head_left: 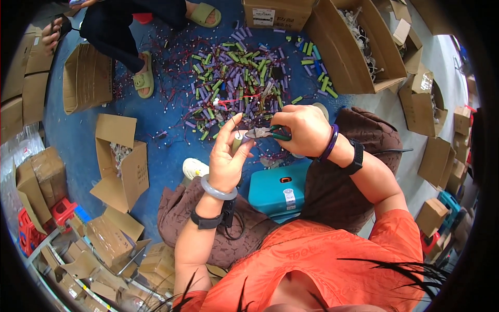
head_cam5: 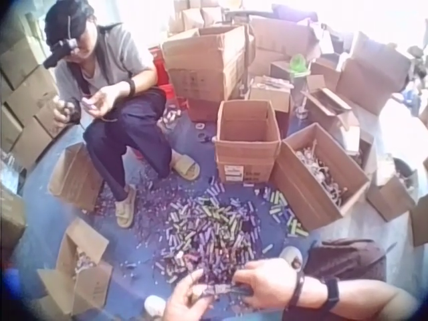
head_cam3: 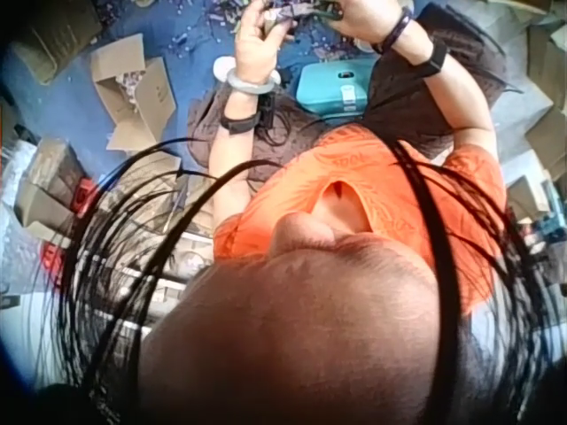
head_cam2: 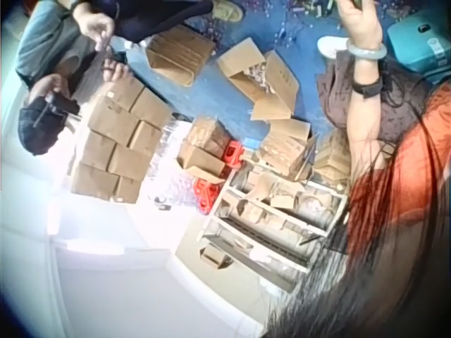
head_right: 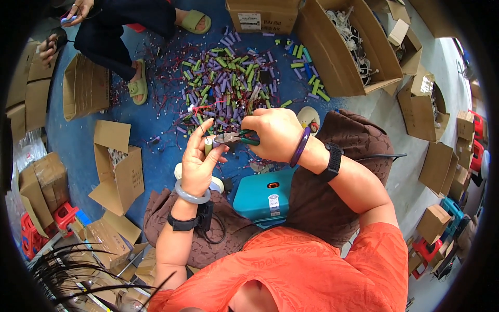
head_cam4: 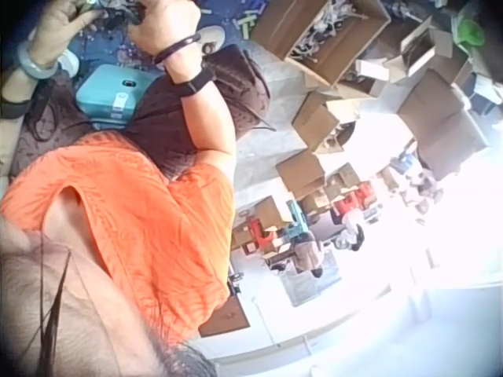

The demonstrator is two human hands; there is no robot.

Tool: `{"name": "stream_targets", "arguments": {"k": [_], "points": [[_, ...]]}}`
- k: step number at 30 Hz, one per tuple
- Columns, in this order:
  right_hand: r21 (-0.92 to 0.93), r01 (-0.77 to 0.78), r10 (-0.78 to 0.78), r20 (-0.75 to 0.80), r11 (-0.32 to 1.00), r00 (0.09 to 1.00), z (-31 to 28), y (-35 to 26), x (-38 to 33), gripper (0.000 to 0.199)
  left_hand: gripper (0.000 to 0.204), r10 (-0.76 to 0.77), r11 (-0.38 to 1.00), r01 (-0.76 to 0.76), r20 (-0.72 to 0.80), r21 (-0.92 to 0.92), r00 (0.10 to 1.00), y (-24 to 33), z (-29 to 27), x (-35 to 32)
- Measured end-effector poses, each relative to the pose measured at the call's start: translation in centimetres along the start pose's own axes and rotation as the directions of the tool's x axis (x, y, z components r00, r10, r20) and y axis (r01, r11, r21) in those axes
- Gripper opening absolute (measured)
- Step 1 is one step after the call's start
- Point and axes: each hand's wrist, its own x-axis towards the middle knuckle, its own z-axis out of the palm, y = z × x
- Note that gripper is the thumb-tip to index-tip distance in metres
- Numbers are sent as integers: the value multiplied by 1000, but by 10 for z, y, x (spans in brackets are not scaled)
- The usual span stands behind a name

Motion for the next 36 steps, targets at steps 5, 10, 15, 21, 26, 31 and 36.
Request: {"name": "stream_targets", "arguments": {"k": [5,10,15,21,26,31,36], "points": [[-49,14,-16,-57,999,998,6,-4,-2,28,35,-4,984,4,5,177,1000,-8,-7,1],[-198,-48,17,-154,979,988,11,-7,3,26,25,-291,953,294,45,-67,956,7,0,-2],[-139,-30,37,48,990,998,-4,2,1,20,24,-79,996,71,-174,-53,982,-5,-15,4],[-396,230,109,670,889,734,1,5,-13,34,31,12,997,-21,-109,-80,994,0,-14,4],[34,130,-121,646,991,753,-24,3,-3,38,38,26,998,-29,-59,-53,998,-6,-9,4],[-71,81,-72,126,994,989,-13,-6,-2,38,41,38,998,-42,-92,-49,995,-2,-2,6],[-128,32,-32,-1,991,999,-9,-2,-2,41,38,49,999,-49,-37,18,998,-8,-4,6]]}}
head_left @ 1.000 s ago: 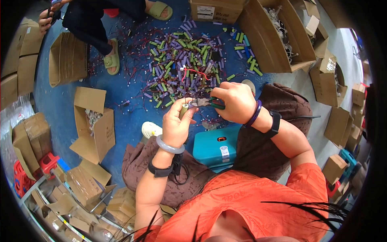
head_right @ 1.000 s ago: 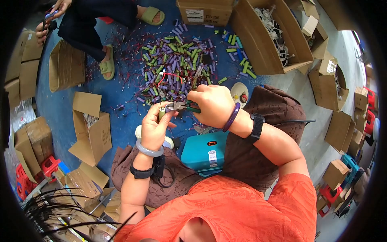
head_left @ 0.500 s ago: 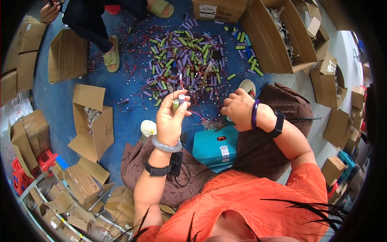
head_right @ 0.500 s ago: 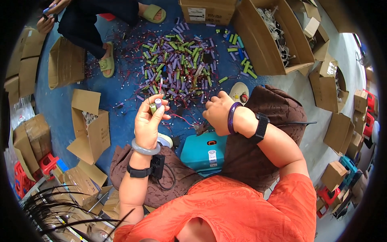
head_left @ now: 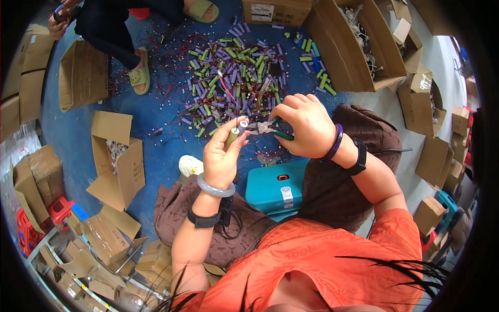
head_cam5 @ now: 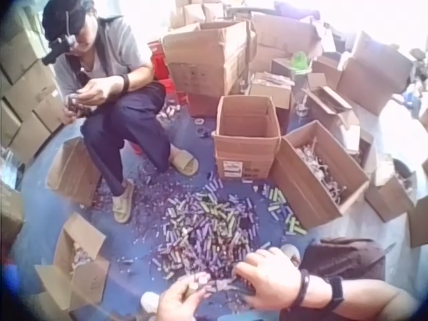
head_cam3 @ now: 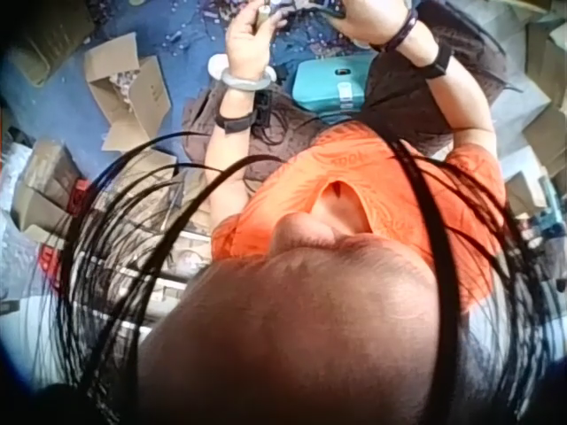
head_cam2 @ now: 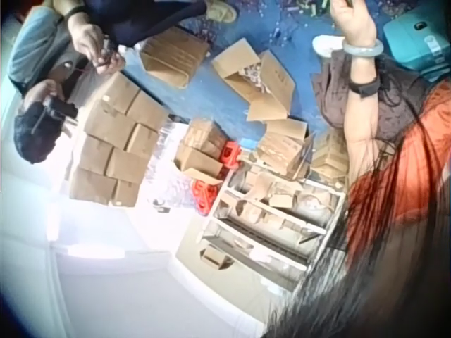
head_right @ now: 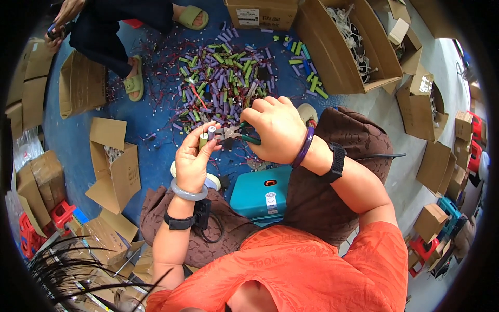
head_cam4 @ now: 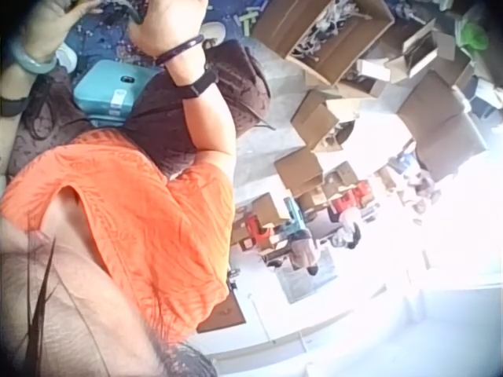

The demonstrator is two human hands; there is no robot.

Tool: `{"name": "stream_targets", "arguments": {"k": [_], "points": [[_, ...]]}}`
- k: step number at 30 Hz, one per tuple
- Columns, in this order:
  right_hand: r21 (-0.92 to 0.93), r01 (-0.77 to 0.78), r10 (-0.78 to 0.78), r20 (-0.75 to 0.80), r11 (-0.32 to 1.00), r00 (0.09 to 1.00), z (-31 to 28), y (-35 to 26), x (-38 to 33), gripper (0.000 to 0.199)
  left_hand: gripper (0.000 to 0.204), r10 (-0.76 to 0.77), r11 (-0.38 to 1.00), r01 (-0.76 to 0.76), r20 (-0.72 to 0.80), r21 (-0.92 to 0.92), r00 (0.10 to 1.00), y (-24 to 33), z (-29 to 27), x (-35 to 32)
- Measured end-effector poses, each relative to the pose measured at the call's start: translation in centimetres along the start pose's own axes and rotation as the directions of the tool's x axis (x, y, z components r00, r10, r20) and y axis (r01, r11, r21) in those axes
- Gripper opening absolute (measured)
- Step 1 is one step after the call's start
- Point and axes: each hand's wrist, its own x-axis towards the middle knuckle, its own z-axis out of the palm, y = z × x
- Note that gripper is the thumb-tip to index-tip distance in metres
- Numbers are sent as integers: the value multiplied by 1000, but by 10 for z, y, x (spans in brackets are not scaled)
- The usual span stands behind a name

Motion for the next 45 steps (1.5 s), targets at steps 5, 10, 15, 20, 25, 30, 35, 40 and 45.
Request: {"name": "stream_targets", "arguments": {"k": [5,10,15,20,25,30,35,40,45], "points": [[-7,21,-21,-10,1000,1000,5,-1,0,42,38,20,997,-19,-9,76,1000,-1,1,-2],[-26,11,-11,-6,1000,1000,6,-5,0,43,40,35,990,-31,-25,138,999,0,2,-3],[61,-79,80,1,995,997,14,-8,-2,39,40,117,986,-106,-83,126,990,0,12,1],[159,-139,135,38,977,990,24,-16,-5,30,40,134,984,-121,-94,129,986,-2,11,-1],[418,-267,87,400,868,912,27,-11,-1,30,45,144,971,-126,-75,205,987,4,5,0],[765,-372,-82,481,526,873,36,-1,-1,31,42,249,929,-249,34,272,968,14,-3,1],[663,-748,-419,671,-32,612,33,0,0,27,44,239,969,-245,117,39,964,28,-8,-3],[669,-730,-588,536,-142,606,39,-6,-3,27,42,124,987,-93,242,-134,962,40,-13,-7],[669,-737,-675,499,-99,543,41,-8,-3,27,39,105,973,-35,303,-228,947,50,-17,-11]]}}
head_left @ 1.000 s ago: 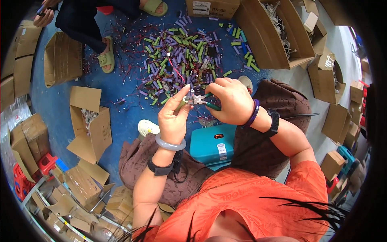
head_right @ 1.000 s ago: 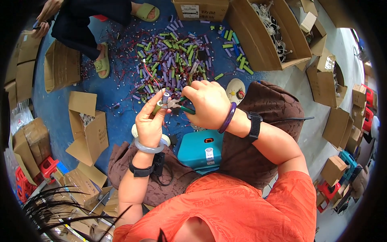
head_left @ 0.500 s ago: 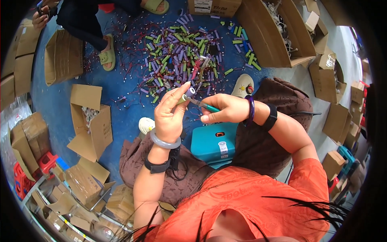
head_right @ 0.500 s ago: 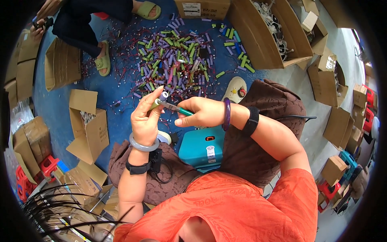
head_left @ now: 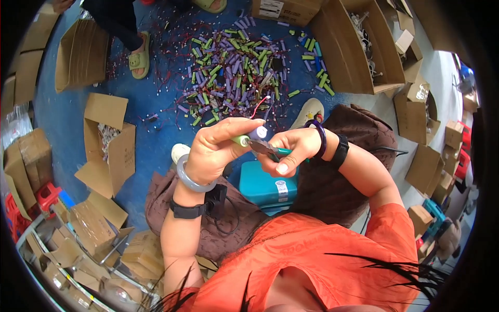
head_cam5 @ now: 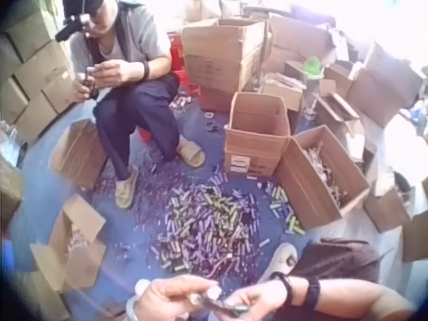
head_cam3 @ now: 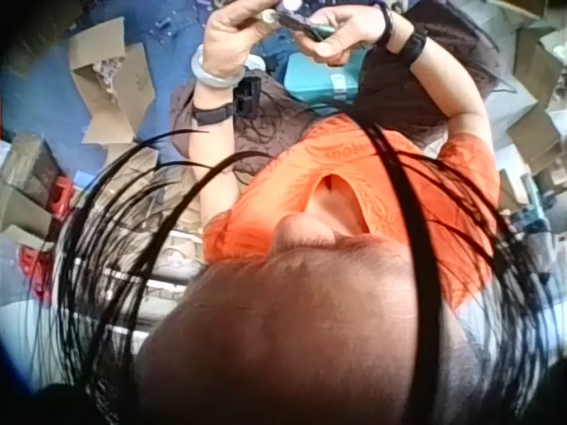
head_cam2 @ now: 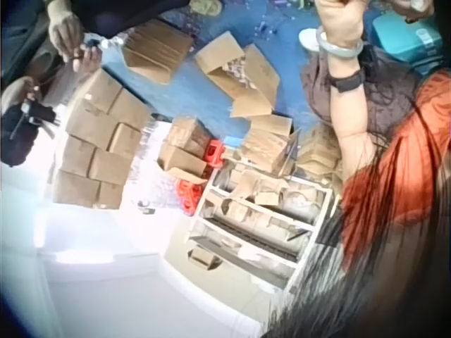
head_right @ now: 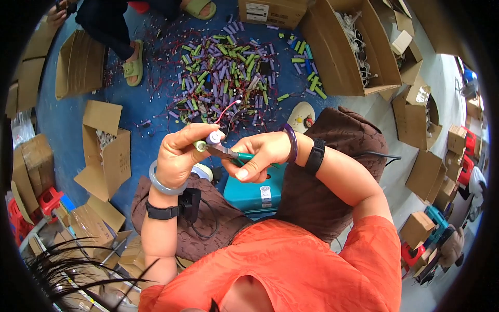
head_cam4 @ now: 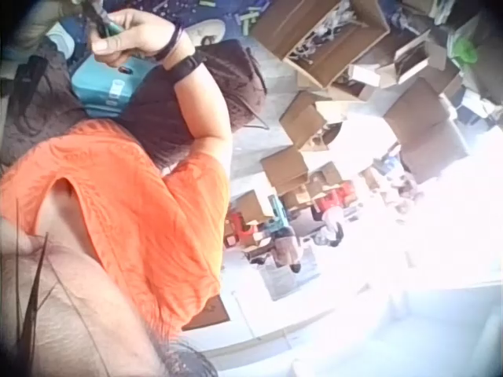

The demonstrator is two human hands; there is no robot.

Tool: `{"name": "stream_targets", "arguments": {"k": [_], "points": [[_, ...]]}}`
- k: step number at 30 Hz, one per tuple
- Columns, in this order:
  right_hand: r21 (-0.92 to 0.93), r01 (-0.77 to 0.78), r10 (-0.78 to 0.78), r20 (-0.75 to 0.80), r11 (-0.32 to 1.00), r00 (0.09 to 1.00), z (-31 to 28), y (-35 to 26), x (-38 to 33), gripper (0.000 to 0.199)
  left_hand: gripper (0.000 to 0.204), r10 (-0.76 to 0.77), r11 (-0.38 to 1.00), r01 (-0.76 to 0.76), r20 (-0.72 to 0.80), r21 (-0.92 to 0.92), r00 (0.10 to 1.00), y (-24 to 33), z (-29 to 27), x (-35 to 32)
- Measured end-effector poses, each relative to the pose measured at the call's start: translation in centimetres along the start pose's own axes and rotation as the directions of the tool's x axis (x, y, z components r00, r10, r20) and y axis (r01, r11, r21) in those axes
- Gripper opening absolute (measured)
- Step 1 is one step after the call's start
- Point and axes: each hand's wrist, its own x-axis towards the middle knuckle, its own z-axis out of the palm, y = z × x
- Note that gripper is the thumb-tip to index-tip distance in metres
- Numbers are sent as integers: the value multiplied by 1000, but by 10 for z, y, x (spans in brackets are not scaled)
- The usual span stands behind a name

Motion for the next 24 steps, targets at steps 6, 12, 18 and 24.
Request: {"name": "stream_targets", "arguments": {"k": [6,12,18,24], "points": [[-234,-26,75,205,972,976,17,-11,5,26,32,-76,992,105,350,-63,934,13,2,-4],[-226,-173,246,352,959,903,28,1,11,25,38,-149,973,226,624,-45,767,16,-2,-2],[-267,-171,253,315,948,915,27,-1,6,26,52,-171,981,182,712,61,681,24,-4,-5],[-275,-203,237,96,940,967,21,-23,-6,31,64,-317,936,352,478,16,820,3,-17,-7]]}}
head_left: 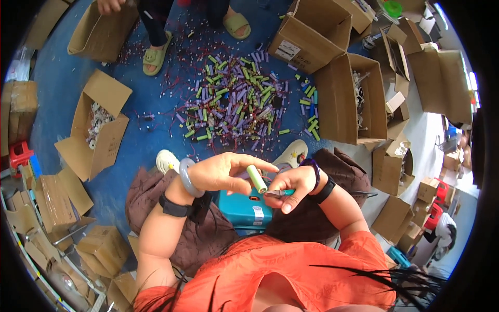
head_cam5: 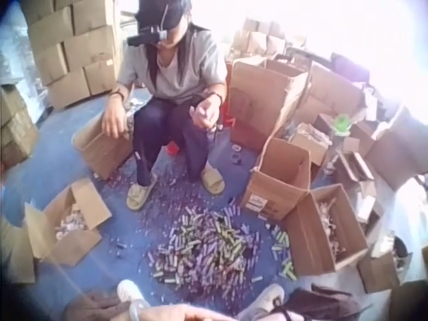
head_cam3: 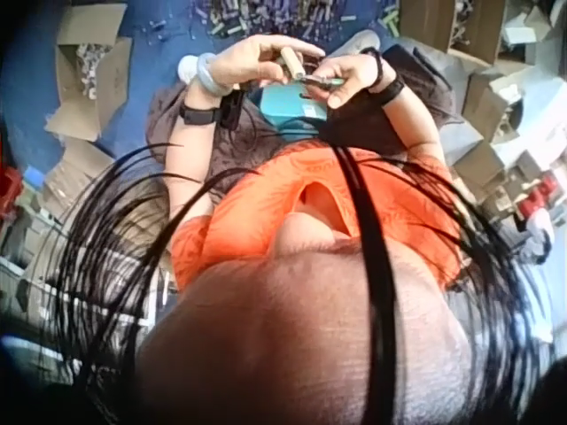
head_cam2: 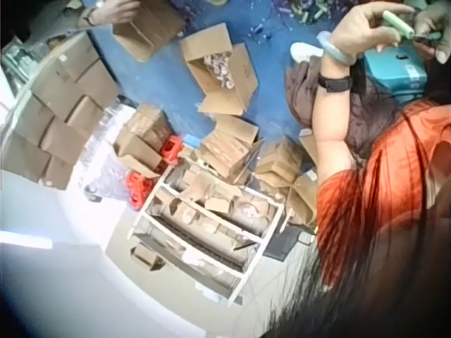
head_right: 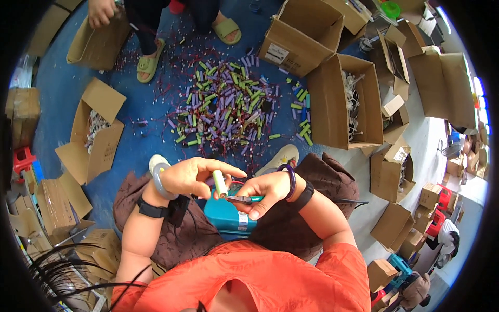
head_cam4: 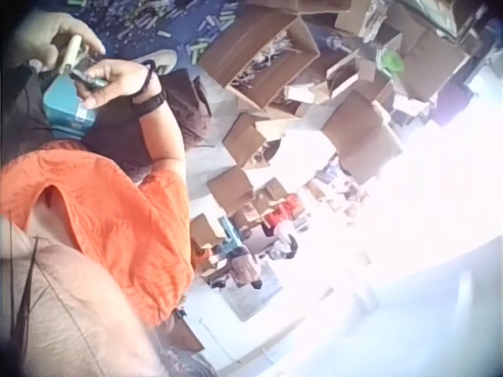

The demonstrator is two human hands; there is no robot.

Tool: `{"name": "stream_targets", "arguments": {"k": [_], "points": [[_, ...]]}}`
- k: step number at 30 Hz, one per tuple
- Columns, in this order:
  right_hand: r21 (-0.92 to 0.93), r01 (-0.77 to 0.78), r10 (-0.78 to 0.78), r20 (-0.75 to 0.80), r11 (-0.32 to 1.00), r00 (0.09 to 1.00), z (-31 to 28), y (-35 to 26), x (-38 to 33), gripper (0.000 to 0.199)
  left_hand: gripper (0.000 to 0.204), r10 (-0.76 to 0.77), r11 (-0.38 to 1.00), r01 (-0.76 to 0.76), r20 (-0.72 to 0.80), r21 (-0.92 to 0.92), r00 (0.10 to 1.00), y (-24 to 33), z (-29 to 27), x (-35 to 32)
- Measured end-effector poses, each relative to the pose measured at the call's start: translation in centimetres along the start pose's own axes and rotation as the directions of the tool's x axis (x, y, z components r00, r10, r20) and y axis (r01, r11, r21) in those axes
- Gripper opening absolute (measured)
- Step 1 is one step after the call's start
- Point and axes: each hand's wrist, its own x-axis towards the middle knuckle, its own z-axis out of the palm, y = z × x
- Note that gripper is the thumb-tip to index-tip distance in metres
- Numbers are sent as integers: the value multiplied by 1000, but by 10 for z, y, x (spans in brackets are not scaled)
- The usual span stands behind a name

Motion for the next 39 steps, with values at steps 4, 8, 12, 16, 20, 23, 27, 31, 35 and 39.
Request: {"name": "stream_targets", "arguments": {"k": [4,8,12,16,20,23,27,31,35,39], "points": [[-24,82,-82,-30,996,996,-6,0,-4,31,53,92,986,-139,-410,-87,907,-8,-2,7],[37,91,-86,-117,995,989,-16,11,-11,27,29,414,863,-176,-463,474,784,1,2,12],[186,53,-23,-162,981,987,-19,5,-15,28,29,612,544,-98,-314,833,726,13,16,19],[247,89,-57,-135,965,989,-23,7,-14,27,42,469,683,-37,-398,730,788,8,25,18],[272,112,-47,-234,956,971,-23,13,-14,26,32,470,672,2,-429,741,772,3,20,18],[278,189,-59,-414,942,908,-22,16,-7,25,18,602,533,136,-487,835,632,-4,16,21],[324,384,-140,-579,865,803,-5,22,20,25,22,621,605,159,-587,780,519,-14,6,23],[390,531,-181,-653,752,735,21,22,31,21,22,476,757,203,-738,621,479,-8,21,31],[440,655,-223,-699,615,680,34,29,40,32,22,788,228,245,-327,942,523,-15,16,45],[501,707,-205,-724,499,658,48,20,38,40,21,790,125,260,-254,958,558,-11,23,53]]}}
